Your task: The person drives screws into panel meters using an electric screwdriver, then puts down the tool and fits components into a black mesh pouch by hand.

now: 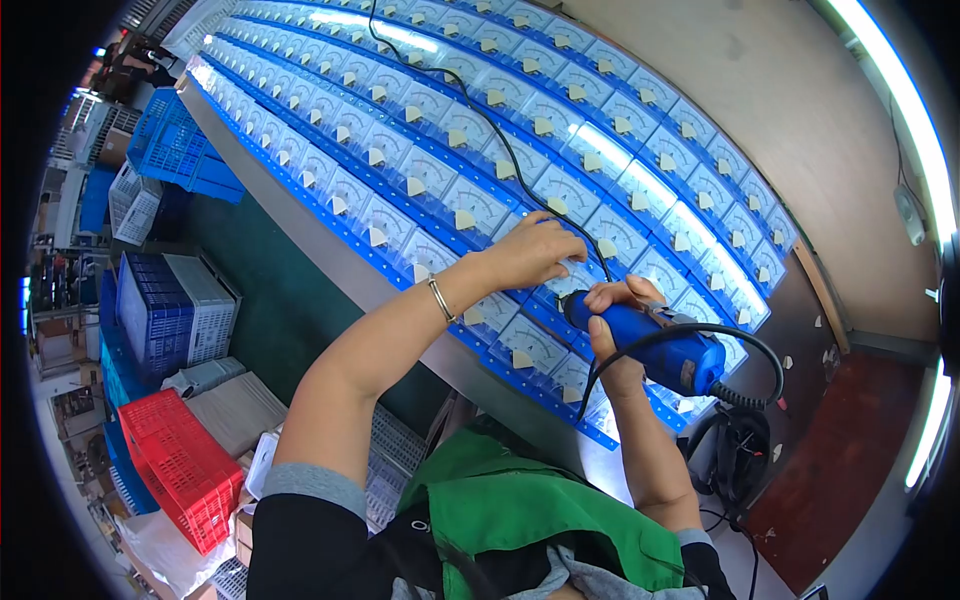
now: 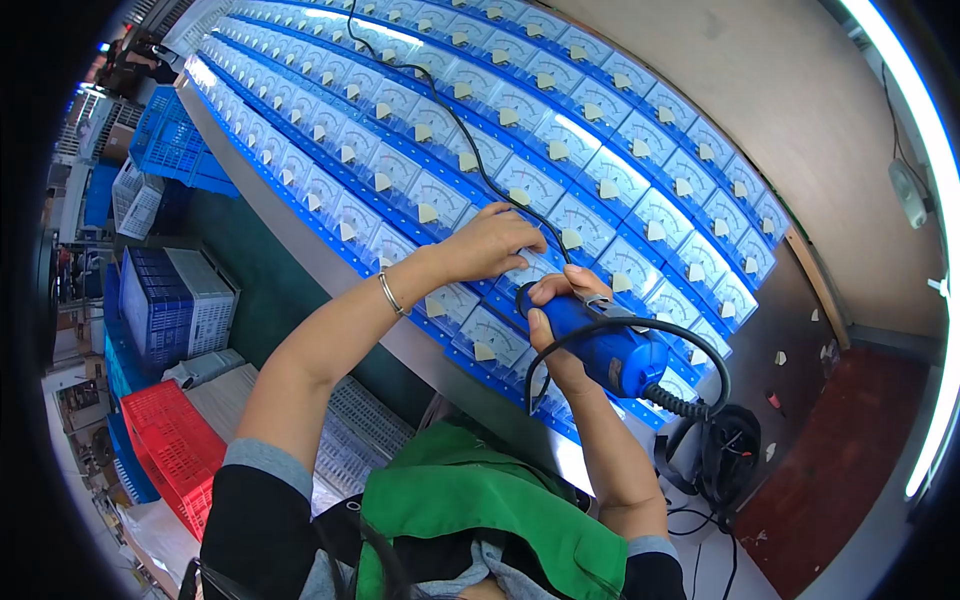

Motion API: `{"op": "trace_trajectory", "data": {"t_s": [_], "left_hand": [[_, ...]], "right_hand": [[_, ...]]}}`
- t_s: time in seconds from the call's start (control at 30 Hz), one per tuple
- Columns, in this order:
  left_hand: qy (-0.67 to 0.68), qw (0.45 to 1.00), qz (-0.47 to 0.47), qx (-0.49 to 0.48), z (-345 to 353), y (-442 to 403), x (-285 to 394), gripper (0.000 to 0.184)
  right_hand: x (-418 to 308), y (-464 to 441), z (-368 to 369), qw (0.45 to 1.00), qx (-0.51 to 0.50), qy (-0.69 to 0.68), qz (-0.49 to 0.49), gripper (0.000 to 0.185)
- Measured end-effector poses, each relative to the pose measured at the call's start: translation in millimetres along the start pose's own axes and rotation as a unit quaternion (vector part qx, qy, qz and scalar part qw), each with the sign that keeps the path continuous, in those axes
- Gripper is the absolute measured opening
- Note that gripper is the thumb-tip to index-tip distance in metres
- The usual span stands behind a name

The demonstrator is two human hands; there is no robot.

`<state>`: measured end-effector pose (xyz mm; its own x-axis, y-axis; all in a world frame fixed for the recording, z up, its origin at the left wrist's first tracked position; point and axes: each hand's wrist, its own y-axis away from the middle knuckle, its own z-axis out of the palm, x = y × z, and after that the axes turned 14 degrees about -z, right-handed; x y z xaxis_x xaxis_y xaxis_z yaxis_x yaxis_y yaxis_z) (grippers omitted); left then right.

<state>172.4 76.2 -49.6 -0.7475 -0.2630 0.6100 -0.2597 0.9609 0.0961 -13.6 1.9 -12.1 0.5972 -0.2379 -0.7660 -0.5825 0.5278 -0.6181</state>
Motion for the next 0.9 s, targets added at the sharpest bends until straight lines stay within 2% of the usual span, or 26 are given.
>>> {"op": "trace_trajectory", "data": {"t_s": [0.23,0.43,0.9], "left_hand": [[0.011,1.000,-0.004,0.018,1,1,-2,0.030],[0.016,0.999,0.006,0.030,3,0,-4,0.029],[0.012,1.000,0.014,0.024,4,0,-6,0.027]], "right_hand": [[5,0,7,1.000,0.008,0.004,0.007,0.062],[5,-1,10,0.999,-0.043,0.004,0.002,0.064],[4,-5,6,0.998,-0.066,-0.011,-0.006,0.066]]}}
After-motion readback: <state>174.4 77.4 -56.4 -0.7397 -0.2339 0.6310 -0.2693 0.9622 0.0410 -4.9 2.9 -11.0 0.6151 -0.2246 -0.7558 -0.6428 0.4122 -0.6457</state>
